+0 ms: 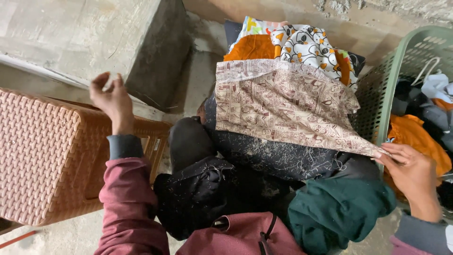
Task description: Trimming excess threads from fabric pieces using hand snips.
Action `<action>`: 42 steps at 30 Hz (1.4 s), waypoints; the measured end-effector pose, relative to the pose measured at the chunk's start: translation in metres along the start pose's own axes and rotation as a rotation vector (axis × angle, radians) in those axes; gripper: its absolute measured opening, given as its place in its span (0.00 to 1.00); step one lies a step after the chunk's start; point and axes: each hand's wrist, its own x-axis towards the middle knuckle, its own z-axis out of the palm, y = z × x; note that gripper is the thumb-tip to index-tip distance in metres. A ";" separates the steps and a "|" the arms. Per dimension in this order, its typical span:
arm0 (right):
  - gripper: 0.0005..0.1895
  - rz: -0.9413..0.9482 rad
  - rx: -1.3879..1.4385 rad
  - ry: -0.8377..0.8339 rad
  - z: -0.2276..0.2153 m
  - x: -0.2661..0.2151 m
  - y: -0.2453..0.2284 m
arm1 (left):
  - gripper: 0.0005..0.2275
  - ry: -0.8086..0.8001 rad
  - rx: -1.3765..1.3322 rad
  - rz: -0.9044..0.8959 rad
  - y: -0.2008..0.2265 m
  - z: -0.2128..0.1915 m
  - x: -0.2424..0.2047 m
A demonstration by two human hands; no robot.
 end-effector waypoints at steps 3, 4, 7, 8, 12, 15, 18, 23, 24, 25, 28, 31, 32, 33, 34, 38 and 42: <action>0.17 0.030 0.055 -0.009 -0.002 -0.001 -0.018 | 0.07 -0.415 0.438 0.097 0.009 0.010 -0.037; 0.18 0.034 0.063 -0.012 -0.002 -0.001 -0.022 | 0.07 -0.709 0.437 0.021 0.021 0.014 -0.056; 0.18 0.016 0.057 -0.011 -0.005 -0.003 -0.030 | 0.06 -1.204 0.629 0.007 0.037 0.028 -0.102; 0.17 -0.008 0.044 -0.003 -0.006 -0.004 -0.032 | 0.11 -1.400 0.834 0.079 0.040 0.032 -0.115; 0.19 0.029 0.068 -0.016 -0.011 -0.005 -0.045 | 0.19 -1.355 0.931 0.432 0.019 0.038 -0.137; 0.15 0.027 0.110 0.052 -0.013 -0.003 -0.047 | 0.18 -1.400 1.095 0.525 0.007 0.041 -0.147; 0.15 -0.078 0.045 0.084 -0.013 -0.002 -0.046 | 0.19 -1.407 0.904 0.868 -0.013 0.040 -0.151; 0.12 -0.037 0.113 0.110 -0.011 -0.001 -0.052 | 0.06 -1.386 0.838 1.056 -0.027 0.037 -0.156; 0.12 -0.038 0.114 0.111 -0.010 0.000 -0.050 | 0.06 -1.384 0.838 1.057 -0.029 0.037 -0.156; 0.12 -0.055 0.119 0.123 -0.010 0.001 -0.047 | 0.07 -1.384 0.840 1.028 -0.032 0.037 -0.156; 0.12 -0.095 0.098 0.144 -0.012 0.000 -0.048 | 0.08 -1.394 0.834 0.990 -0.036 0.039 -0.157; 0.12 -0.090 0.043 0.166 -0.015 0.002 -0.048 | 0.07 -1.405 0.795 0.989 -0.036 0.040 -0.156; 0.13 -0.058 0.016 0.176 -0.016 0.003 -0.047 | 0.05 -1.409 0.765 0.993 -0.036 0.040 -0.155; 0.13 -0.057 0.016 0.179 -0.015 0.006 -0.044 | 0.05 -1.410 0.764 0.995 -0.032 0.040 -0.154; 0.12 -0.094 0.128 0.199 -0.014 0.008 -0.040 | 0.06 -1.408 0.770 0.962 -0.029 0.040 -0.154; 0.10 -0.137 0.242 0.259 -0.018 0.016 -0.039 | 0.10 -1.397 0.678 0.918 -0.005 0.039 -0.148; 0.10 -0.145 0.213 0.276 -0.025 0.023 -0.019 | 0.06 -1.367 0.397 0.666 0.049 0.037 -0.146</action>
